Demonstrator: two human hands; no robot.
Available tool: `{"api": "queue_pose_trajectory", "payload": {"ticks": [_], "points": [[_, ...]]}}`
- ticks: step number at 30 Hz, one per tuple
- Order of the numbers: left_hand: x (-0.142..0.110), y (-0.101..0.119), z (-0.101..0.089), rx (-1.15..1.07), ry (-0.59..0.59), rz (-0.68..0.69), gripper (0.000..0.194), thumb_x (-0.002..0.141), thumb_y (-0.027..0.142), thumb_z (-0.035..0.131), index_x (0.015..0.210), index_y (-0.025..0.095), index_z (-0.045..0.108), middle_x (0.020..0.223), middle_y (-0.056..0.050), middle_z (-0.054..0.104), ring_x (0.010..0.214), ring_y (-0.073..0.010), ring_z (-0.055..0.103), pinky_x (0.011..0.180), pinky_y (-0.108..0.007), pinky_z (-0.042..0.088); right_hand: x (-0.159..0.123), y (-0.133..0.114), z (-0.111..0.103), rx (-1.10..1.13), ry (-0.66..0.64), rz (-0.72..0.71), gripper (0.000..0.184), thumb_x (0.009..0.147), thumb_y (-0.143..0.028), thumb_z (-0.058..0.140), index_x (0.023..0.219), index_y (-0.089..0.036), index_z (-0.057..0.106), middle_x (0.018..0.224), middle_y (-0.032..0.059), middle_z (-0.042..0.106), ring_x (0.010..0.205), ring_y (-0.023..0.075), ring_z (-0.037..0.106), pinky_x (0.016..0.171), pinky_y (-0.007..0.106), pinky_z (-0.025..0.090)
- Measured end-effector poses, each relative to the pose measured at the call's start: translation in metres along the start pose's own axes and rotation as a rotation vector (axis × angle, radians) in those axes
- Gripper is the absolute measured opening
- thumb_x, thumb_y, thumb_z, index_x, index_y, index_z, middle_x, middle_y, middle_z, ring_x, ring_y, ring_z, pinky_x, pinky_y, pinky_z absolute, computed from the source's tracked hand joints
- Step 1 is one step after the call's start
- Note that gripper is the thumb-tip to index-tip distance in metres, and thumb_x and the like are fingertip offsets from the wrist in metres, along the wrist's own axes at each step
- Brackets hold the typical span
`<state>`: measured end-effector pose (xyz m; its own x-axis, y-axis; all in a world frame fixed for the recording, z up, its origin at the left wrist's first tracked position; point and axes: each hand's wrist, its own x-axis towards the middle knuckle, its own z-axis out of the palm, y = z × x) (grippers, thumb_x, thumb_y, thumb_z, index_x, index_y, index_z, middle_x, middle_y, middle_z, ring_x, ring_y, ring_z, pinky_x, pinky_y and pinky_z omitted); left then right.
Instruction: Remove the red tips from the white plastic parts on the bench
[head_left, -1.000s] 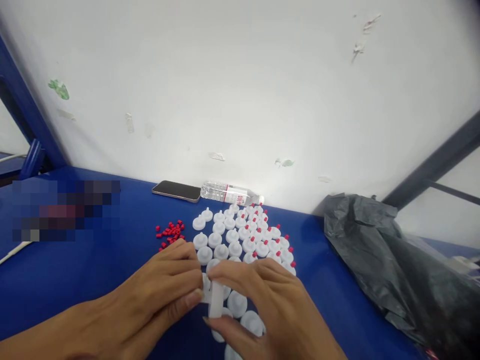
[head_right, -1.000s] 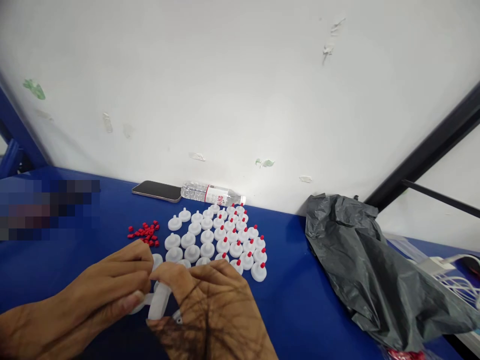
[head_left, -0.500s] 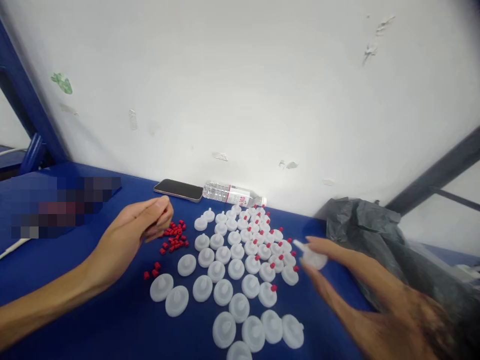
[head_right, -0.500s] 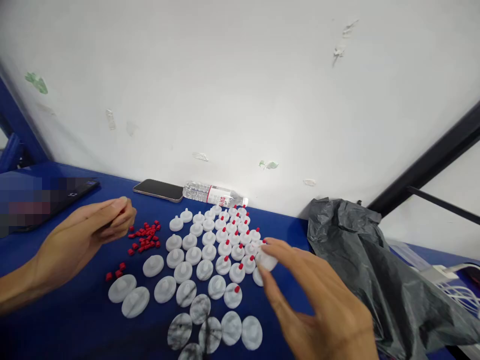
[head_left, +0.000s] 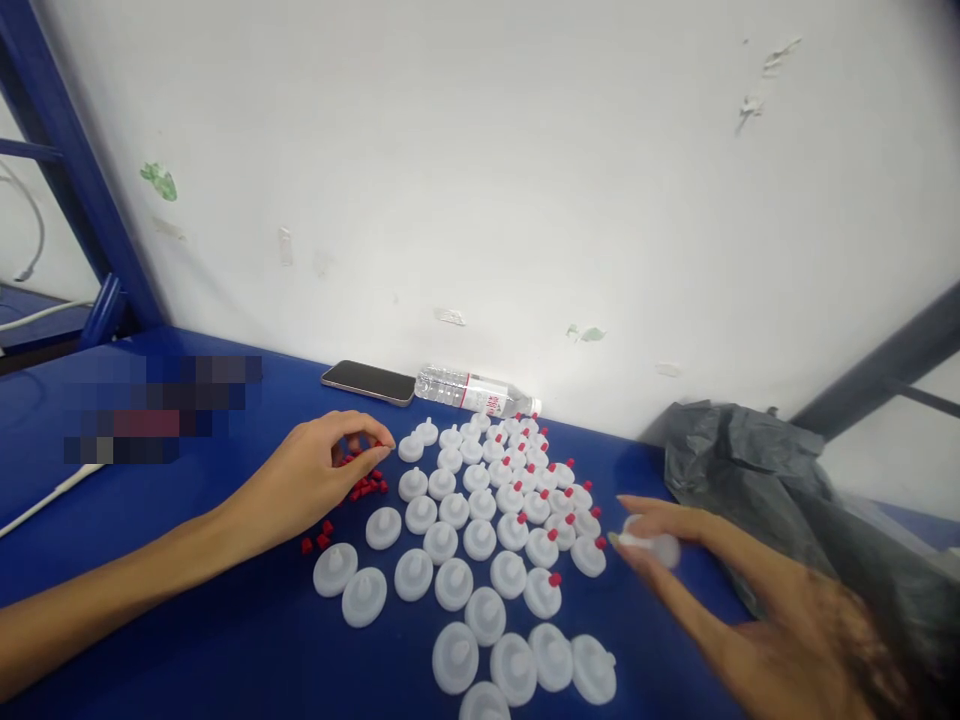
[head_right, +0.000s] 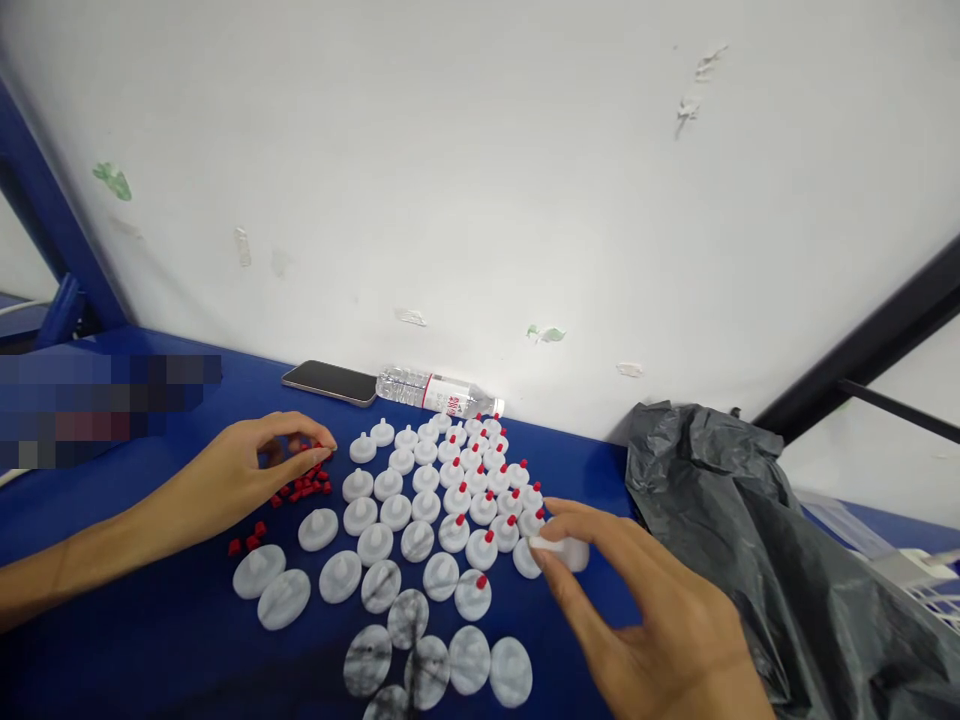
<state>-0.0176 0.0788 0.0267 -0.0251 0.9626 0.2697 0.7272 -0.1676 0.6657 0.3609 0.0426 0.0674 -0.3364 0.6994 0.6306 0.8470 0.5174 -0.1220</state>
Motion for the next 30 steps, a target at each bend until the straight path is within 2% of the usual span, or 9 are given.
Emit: {"api": "queue_pose_trajectory", "payload": {"ticks": [3, 6, 8, 12, 14, 17, 24, 28, 30], "points": [[0.0, -0.007, 0.001, 0.079, 0.028, 0.037, 0.029, 0.089, 0.052, 0.059, 0.1, 0.029, 0.074, 0.094, -0.001, 0.072, 0.074, -0.0219, 0.061, 0.071, -0.038, 0.05, 0.002, 0.001, 0.002, 0.052, -0.044, 0.002, 0.009, 0.092, -0.04, 0.065, 0.092, -0.034, 0.073, 0.112, -0.004, 0.079, 0.095, 0.019, 0.078, 0.087, 0.023, 0.06], [0.0, -0.013, 0.003, 0.115, 0.029, 0.166, 0.026, 0.091, 0.049, 0.059, 0.095, 0.03, 0.075, 0.095, -0.002, 0.074, 0.089, -0.0264, 0.065, 0.081, -0.042, 0.052, 0.002, 0.003, 0.005, 0.078, -0.141, 0.018, 0.011, 0.092, -0.039, 0.065, 0.086, -0.034, 0.072, 0.093, -0.005, 0.077, 0.072, 0.0149, 0.074, 0.067, 0.02, 0.059], [-0.001, -0.017, 0.005, 0.126, 0.014, 0.264, 0.024, 0.093, 0.047, 0.059, 0.096, 0.03, 0.076, 0.097, -0.003, 0.076, 0.099, -0.028, 0.063, 0.086, -0.043, 0.052, -0.001, 0.004, 0.008, 0.126, -0.27, 0.078, 0.013, 0.092, -0.037, 0.063, 0.084, -0.034, 0.072, 0.078, -0.0078, 0.074, 0.056, 0.0115, 0.067, 0.055, 0.018, 0.054], [-0.002, -0.023, 0.009, 0.173, -0.036, 0.342, 0.024, 0.097, 0.041, 0.056, 0.101, 0.03, 0.077, 0.101, -0.003, 0.075, 0.104, -0.0278, 0.059, 0.088, -0.043, 0.052, -0.008, 0.005, 0.017, 0.263, -0.556, 0.251, 0.015, 0.092, -0.034, 0.06, 0.082, -0.033, 0.07, 0.071, -0.0109, 0.073, 0.06, 0.0117, 0.068, 0.059, 0.017, 0.053], [-0.003, -0.025, 0.01, 0.203, -0.052, 0.337, 0.025, 0.098, 0.041, 0.055, 0.101, 0.03, 0.077, 0.102, -0.003, 0.074, 0.104, -0.0278, 0.058, 0.089, -0.043, 0.052, -0.01, 0.004, 0.019, 0.308, -0.627, 0.304, 0.012, 0.09, -0.035, 0.062, 0.081, -0.033, 0.07, 0.073, -0.0108, 0.074, 0.065, 0.013, 0.07, 0.063, 0.018, 0.053], [-0.003, -0.026, 0.011, 0.237, -0.064, 0.318, 0.024, 0.098, 0.04, 0.054, 0.102, 0.03, 0.076, 0.105, -0.004, 0.072, 0.106, -0.0279, 0.056, 0.09, -0.043, 0.052, -0.01, 0.001, 0.02, 0.334, -0.612, 0.321, 0.012, 0.089, -0.037, 0.063, 0.079, -0.034, 0.07, 0.073, -0.011, 0.074, 0.067, 0.0132, 0.07, 0.063, 0.018, 0.052], [-0.002, -0.023, 0.01, 0.248, -0.058, 0.341, 0.026, 0.097, 0.038, 0.052, 0.094, 0.028, 0.075, 0.103, -0.004, 0.071, 0.103, -0.0283, 0.056, 0.09, -0.043, 0.051, -0.001, -0.007, 0.019, 0.357, -0.451, 0.255, 0.012, 0.083, -0.037, 0.065, 0.071, -0.034, 0.068, 0.065, -0.0124, 0.072, 0.058, 0.0138, 0.07, 0.059, 0.018, 0.053], [-0.004, -0.014, 0.007, 0.247, -0.071, 0.328, 0.03, 0.1, 0.038, 0.049, 0.093, 0.024, 0.075, 0.103, -0.007, 0.072, 0.103, -0.0285, 0.056, 0.091, -0.045, 0.05, 0.002, -0.009, 0.011, 0.301, -0.475, 0.203, 0.011, 0.087, -0.029, 0.063, 0.081, -0.034, 0.07, 0.074, -0.0105, 0.076, 0.065, 0.016, 0.073, 0.065, 0.02, 0.058], [-0.005, -0.01, 0.006, 0.243, -0.071, 0.321, 0.032, 0.101, 0.039, 0.048, 0.093, 0.023, 0.074, 0.103, -0.008, 0.072, 0.103, -0.0289, 0.056, 0.092, -0.047, 0.05, 0.002, -0.01, 0.008, 0.274, -0.447, 0.179, 0.011, 0.09, -0.028, 0.063, 0.086, -0.034, 0.072, 0.08, -0.0095, 0.078, 0.067, 0.0162, 0.074, 0.07, 0.021, 0.06]]}}
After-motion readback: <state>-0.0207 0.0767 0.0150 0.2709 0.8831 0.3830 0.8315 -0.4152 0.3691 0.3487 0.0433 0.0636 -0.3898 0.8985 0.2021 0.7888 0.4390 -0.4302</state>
